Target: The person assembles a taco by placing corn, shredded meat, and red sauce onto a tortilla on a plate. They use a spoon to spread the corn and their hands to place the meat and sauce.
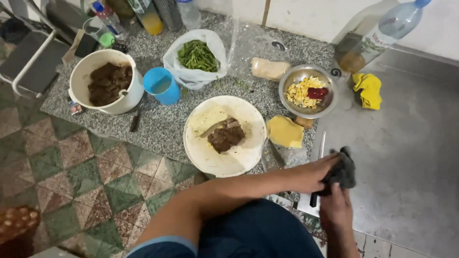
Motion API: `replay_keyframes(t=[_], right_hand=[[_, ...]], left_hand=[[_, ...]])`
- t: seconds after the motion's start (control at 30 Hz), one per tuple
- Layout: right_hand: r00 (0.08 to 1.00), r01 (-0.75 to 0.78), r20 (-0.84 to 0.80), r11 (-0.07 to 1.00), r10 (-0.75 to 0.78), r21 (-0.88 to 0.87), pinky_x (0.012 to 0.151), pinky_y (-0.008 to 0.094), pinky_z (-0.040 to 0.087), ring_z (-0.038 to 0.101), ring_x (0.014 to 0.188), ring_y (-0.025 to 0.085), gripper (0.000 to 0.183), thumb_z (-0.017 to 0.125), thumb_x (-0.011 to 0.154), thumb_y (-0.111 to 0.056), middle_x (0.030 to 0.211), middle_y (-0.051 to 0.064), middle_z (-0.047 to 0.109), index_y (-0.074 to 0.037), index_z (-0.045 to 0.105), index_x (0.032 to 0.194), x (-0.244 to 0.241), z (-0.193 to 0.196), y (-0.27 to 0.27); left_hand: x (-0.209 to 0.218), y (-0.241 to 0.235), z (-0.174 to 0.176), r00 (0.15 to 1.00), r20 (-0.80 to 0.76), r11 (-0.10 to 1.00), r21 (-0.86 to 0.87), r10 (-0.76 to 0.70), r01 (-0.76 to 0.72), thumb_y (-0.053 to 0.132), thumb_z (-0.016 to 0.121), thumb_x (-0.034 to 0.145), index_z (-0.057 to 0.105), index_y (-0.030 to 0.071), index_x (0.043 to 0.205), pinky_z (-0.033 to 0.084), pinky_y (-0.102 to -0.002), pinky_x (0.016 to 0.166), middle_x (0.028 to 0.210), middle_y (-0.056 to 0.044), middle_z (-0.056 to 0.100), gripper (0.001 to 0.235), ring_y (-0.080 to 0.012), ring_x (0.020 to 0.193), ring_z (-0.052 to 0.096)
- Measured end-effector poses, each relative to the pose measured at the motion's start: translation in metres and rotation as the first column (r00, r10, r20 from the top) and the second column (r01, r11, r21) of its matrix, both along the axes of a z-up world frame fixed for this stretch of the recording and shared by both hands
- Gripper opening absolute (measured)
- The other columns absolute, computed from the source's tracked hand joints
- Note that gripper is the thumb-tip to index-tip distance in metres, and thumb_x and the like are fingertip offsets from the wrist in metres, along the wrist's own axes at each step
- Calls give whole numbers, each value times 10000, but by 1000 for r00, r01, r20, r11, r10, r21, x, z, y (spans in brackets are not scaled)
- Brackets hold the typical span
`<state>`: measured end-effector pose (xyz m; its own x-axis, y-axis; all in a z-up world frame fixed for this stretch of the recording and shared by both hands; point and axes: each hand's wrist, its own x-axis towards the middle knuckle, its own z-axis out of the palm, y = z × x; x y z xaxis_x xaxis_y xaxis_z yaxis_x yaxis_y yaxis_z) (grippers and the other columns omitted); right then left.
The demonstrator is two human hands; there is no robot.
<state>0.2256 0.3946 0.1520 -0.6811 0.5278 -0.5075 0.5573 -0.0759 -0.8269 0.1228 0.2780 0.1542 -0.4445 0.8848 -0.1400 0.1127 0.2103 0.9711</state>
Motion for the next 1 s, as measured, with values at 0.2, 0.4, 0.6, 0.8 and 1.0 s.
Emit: replay_keyframes(t=[0.2, 0.4, 0.6, 0.8, 1.0], right_hand=[[951, -9, -309, 997, -17, -83, 1144, 385, 370, 498, 1358, 237, 592, 498, 950, -72, 1488, 147, 537, -68, 405, 1534, 33, 2, 2], [881, -94, -472, 987, 23, -126, 1219, 513, 266, 346, 1498, 340, 802, 482, 928, -77, 1647, 177, 318, -136, 146, 1654, 40, -26, 25], [862, -159, -498, 984, 97, -84, 1118, 494, 452, 553, 1329, 321, 672, 652, 847, -41, 1456, 197, 571, -23, 465, 1492, 38, -59, 47], [929, -22, -356, 975, 102, 222, 973, 363, 514, 589, 1080, 179, 373, 681, 950, -48, 1191, 103, 678, 2, 636, 1317, 36, -62, 43], [795, 0, -602, 992, 74, 123, 1080, 338, 508, 599, 1209, 193, 510, 676, 963, -144, 1372, 136, 624, -33, 531, 1439, 28, -69, 42]], left_hand=[[10, 24, -39, 949, -302, 992, -56, 92, -113, 91, 551, 945, 608, 97, 1318, 549, -444, 833, 1287, -207, 697, 378, -373, 1058, 703], [28, 34, -49, 948, -300, 994, 31, 106, -101, 37, 672, 862, 712, 77, 1002, 590, -422, 800, 1066, -134, 727, 151, -306, 928, 729], [31, 14, -59, 927, -259, 961, 135, 271, -243, 153, 727, 878, 668, 40, 1241, 549, -395, 863, 1358, -125, 539, 385, -305, 1087, 663], [34, -12, -22, 898, -339, 958, 146, 281, -245, 109, 642, 955, 551, 62, 1408, 565, -399, 995, 1398, -116, 539, 464, -284, 1264, 595], [38, -12, -20, 882, -370, 944, 259, 292, -204, 269, 514, 1048, 486, 241, 1450, 627, -340, 944, 1576, -111, 448, 404, -254, 1255, 606]])
